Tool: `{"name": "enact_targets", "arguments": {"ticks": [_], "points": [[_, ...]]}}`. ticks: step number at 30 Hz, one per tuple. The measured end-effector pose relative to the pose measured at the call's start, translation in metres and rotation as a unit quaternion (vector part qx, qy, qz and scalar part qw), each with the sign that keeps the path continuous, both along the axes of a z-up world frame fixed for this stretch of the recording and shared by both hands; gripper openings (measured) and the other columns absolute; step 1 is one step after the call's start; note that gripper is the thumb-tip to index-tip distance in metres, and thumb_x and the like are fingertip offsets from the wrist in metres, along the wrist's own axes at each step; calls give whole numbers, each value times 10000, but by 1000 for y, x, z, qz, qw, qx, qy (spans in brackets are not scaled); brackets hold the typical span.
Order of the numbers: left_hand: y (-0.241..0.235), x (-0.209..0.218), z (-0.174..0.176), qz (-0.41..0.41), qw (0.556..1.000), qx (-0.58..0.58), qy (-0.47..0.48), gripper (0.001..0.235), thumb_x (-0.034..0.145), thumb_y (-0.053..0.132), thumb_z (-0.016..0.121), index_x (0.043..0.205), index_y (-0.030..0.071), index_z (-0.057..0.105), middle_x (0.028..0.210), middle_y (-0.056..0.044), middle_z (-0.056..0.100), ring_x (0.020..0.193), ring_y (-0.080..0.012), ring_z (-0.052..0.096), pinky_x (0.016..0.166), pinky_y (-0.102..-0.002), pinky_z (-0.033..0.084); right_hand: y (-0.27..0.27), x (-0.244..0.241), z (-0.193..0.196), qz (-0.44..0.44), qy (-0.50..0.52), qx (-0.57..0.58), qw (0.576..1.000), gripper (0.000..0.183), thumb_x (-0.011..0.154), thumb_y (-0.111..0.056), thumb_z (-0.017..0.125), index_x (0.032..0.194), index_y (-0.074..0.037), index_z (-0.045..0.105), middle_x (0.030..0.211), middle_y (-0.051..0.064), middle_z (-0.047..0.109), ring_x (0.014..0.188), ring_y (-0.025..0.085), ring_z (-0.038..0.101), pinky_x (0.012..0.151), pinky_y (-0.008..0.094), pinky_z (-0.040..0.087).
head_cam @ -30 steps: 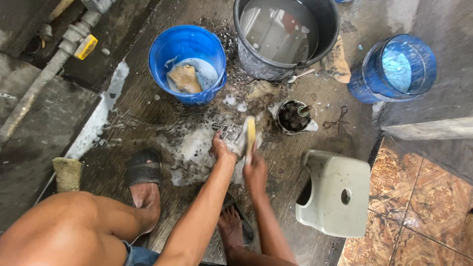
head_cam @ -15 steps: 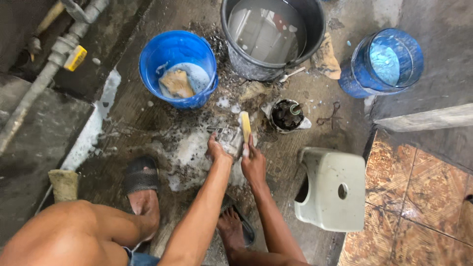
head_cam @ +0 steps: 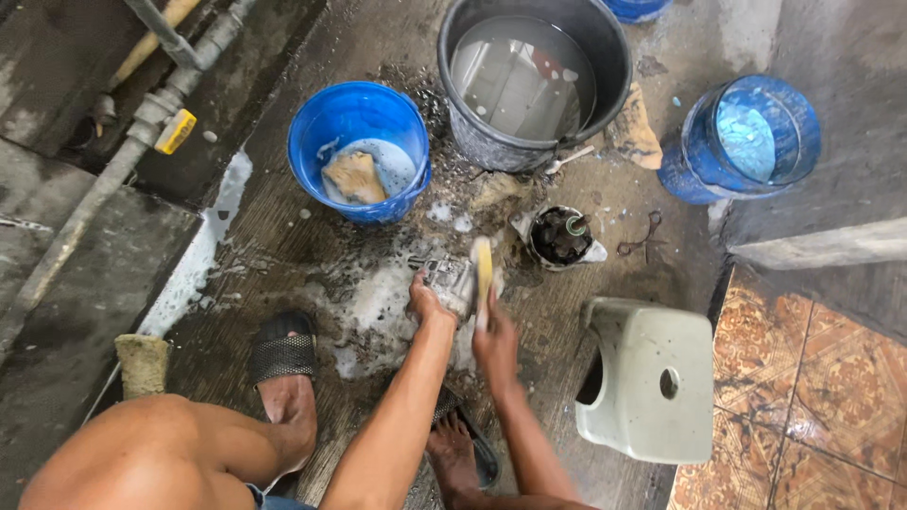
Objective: The person scrubs a small metal part with a brush and soapy water, repeatedly dipping the part into a blue bucket to rinse it. The person continues scrubbing and rinsing the same part throughout the clip.
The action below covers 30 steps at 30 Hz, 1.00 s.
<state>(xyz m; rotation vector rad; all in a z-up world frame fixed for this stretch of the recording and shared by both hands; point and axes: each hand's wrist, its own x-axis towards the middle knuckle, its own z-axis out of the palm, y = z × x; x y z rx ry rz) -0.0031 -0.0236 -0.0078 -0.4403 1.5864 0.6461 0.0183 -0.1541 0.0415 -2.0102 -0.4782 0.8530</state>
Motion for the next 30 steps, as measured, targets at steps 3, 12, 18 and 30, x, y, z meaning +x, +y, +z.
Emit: {"name": "enact_targets", "arguments": {"ticks": [3,12,18,30], "points": [[1,7,-45,75,997,22,22,694,668,213,810,1257,186,444,1053,-146,727,765,-330,726,685,-519,608,-84,-48,-93,61,-280,-7,958,602,1014,-176,574,1589,-212,400,937,126,699,763,267,645,647,424,500],[-16,9,3,62,990,115,-54,733,840,405,766,1342,-97,584,1319,-304,643,1263,-431,624,1023,-576,576,-6,6,-7,76,-233,-68,967,572,960,-187,584,1529,-225,532,1134,321,722,1195,517,637,1079,667,434],[-41,-9,-59,40,991,115,51,642,731,315,854,1147,-122,634,1077,-310,703,1007,-442,734,759,-610,625,-70,-40,-43,97,-328,3,940,763,841,68,648,1538,-202,500,866,281,694,818,491,696,698,371,569],[-34,-7,-75,-2,995,62,84,685,651,407,912,1113,-28,654,1013,-237,750,945,-365,768,785,-567,654,-81,-48,-45,83,-287,-13,954,492,966,-176,640,1455,-223,611,813,194,718,721,420,703,606,469,551]]}}
